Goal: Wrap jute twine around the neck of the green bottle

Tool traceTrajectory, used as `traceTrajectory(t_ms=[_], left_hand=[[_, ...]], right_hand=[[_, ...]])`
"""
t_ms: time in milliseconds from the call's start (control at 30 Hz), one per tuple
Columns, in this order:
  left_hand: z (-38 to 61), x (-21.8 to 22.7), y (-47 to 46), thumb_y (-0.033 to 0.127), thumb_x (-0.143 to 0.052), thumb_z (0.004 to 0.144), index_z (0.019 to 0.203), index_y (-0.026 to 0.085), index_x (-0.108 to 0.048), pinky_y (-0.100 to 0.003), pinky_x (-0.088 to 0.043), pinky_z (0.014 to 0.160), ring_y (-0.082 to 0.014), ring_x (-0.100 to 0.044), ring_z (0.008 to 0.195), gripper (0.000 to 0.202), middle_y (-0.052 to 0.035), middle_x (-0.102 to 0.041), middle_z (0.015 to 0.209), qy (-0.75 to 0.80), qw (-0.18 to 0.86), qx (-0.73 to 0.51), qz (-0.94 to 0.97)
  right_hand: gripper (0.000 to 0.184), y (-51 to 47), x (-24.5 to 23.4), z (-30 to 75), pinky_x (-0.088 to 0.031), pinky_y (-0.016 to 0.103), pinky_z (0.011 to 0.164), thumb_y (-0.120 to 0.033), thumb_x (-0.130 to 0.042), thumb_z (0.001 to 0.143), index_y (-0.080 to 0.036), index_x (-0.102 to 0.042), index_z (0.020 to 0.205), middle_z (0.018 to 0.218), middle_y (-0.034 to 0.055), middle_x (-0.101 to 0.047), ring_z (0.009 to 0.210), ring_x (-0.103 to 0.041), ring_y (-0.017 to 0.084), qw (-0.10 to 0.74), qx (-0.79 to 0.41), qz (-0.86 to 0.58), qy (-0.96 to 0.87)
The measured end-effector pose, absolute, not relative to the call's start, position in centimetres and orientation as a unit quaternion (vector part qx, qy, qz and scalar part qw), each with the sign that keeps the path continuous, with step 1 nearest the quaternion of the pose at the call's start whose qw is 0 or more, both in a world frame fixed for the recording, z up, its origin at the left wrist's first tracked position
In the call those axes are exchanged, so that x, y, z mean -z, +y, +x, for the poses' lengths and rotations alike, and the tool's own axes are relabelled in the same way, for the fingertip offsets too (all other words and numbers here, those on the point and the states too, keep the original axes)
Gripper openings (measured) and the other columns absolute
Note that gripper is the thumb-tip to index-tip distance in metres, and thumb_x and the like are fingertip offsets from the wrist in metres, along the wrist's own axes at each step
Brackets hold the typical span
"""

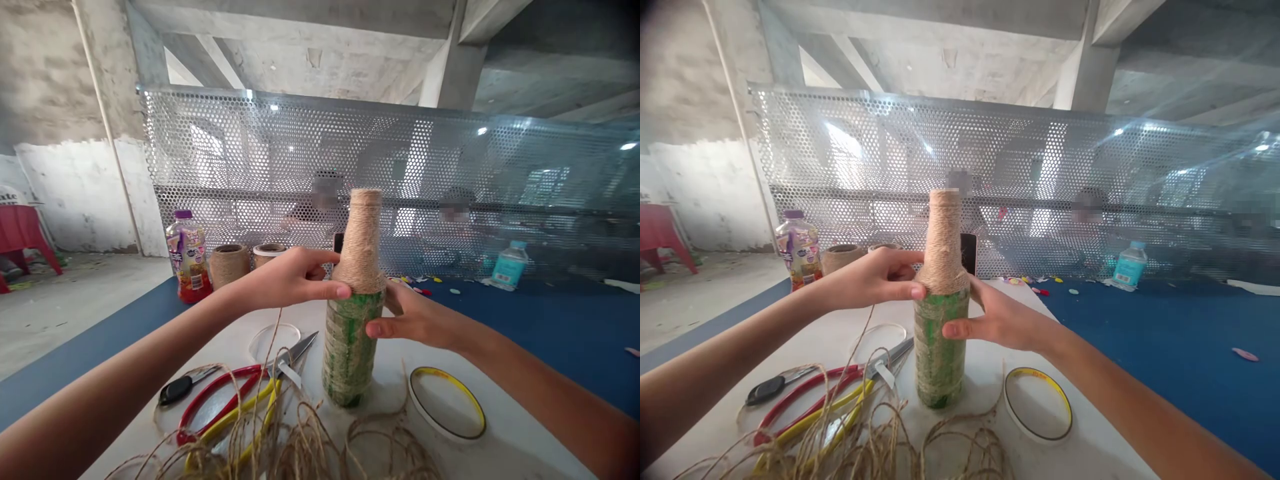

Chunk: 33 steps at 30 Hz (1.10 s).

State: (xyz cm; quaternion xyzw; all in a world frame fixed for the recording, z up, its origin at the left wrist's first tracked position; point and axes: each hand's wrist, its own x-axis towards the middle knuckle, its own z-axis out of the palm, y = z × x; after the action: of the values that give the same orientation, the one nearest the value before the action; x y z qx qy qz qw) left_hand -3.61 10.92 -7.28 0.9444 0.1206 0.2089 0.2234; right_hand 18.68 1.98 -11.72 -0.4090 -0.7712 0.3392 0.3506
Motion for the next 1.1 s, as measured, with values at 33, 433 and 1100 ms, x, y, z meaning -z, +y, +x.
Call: traceTrajectory(t_ms=[33, 433, 1100], left_hand=[[-3.6, 7.3, 10.9, 0.047, -0.060, 0.083, 0.114, 0.015, -0.061, -0.021, -0.018, 0.041, -0.0071, -0.026, 0.046, 0.045, 0.0089, -0.027, 0.051, 0.121, 0.226, -0.208, 0.944], [-3.4, 7.4, 11.1, 0.051, -0.061, 0.081, 0.109, 0.014, -0.063, -0.020, -0.018, 0.043, -0.0071, -0.027, 0.048, 0.046, 0.0080, -0.030, 0.053, 0.117, 0.213, -0.216, 0.946], [-3.8, 7.2, 11.2, 0.051, -0.057, 0.084, 0.095, 0.012, -0.069, -0.019, -0.024, 0.044, -0.0070, -0.028, 0.051, 0.043, 0.0066, -0.031, 0.053, 0.124, 0.119, -0.249, 0.953]], right_hand=[[0.086, 1.9, 11.7, 18.7, -0.033, 0.048, 0.111, -0.040, -0.076, 0.073, -0.034, -0.030, 0.145, 0.149, 0.0028, -0.037, 0.137, -0.033, 0.028, 0.334, -0.302, -0.433, -0.781], [0.077, 1.1, 12.6, 16.8, -0.037, 0.048, 0.107, -0.042, -0.075, 0.072, -0.032, -0.036, 0.138, 0.138, 0.0039, -0.048, 0.129, -0.042, 0.026, 0.395, -0.268, -0.466, -0.745], [0.081, 1.1, 12.4, 17.4, -0.033, 0.048, 0.110, -0.048, -0.074, 0.071, -0.035, -0.034, 0.139, 0.145, 0.0016, -0.041, 0.134, -0.037, 0.025, 0.351, -0.177, -0.506, -0.768]])
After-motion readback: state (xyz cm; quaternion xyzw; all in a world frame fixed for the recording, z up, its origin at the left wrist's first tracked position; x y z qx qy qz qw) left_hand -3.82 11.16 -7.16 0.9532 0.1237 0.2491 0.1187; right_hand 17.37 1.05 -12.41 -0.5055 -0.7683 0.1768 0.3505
